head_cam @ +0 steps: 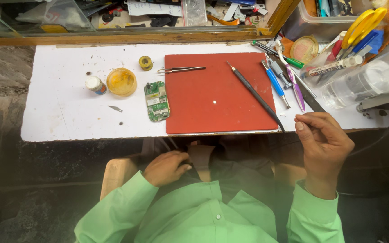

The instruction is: The person uses a soldering iron to work on a small green circuit board, then wipes it with a toothbrush and scrapes it with a blue-handled tool. They remove a small component, tin its leads with solder, and place it back on the board.

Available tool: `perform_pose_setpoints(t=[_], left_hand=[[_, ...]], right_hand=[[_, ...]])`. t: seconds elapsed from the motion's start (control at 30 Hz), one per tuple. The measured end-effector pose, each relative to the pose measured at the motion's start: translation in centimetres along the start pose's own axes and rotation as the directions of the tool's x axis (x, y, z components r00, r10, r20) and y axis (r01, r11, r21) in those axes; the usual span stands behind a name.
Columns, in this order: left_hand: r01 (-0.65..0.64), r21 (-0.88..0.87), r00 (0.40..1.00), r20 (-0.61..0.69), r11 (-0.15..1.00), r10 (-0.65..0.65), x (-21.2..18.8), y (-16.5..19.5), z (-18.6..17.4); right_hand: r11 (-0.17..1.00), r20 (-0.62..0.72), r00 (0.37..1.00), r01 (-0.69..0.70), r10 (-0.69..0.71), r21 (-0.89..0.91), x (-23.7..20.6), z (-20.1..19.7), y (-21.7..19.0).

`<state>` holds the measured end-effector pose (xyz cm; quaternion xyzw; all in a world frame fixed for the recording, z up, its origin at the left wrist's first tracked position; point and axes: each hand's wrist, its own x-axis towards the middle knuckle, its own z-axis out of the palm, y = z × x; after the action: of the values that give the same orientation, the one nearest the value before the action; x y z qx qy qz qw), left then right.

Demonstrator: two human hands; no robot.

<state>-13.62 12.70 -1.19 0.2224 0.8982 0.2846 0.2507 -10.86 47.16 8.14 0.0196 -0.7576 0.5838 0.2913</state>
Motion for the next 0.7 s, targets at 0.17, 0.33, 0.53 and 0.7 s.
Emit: perform_pose_setpoints(t=[0.17, 0.33, 0.53, 0.7], left_hand=[[-0.101, -0.113, 0.993, -0.064, 0.988, 0.094, -1.2, 3.7, -2.0], [-0.267, -0.144, 0.962, -0.104, 0.953, 0.254, -1.5, 5.3, -2.7], [-0.289, -0.1, 0.951, -0.145, 0.952, 0.274, -0.4, 4.1, -2.1], [-0.2, -0.086, 0.973, -0.133, 0.976, 0.188, 1.3, 1.8, -0.5]], right_hand=[[1.0, -0.03, 0.999, 0.02, -0.021, -0.018, 0.1, 0.0, -1.5], [0.999, -0.026, 1.0, 0.015, -0.016, -0.031, 0.7, -0.4, -3.0], [0.97, 0.098, 0.995, 0.021, 0.003, -0.242, 1.6, -0.3, -3.4], [0.899, 0.163, 0.987, 0.079, -0.009, -0.431, 3.9, 0.6, -1.3]])
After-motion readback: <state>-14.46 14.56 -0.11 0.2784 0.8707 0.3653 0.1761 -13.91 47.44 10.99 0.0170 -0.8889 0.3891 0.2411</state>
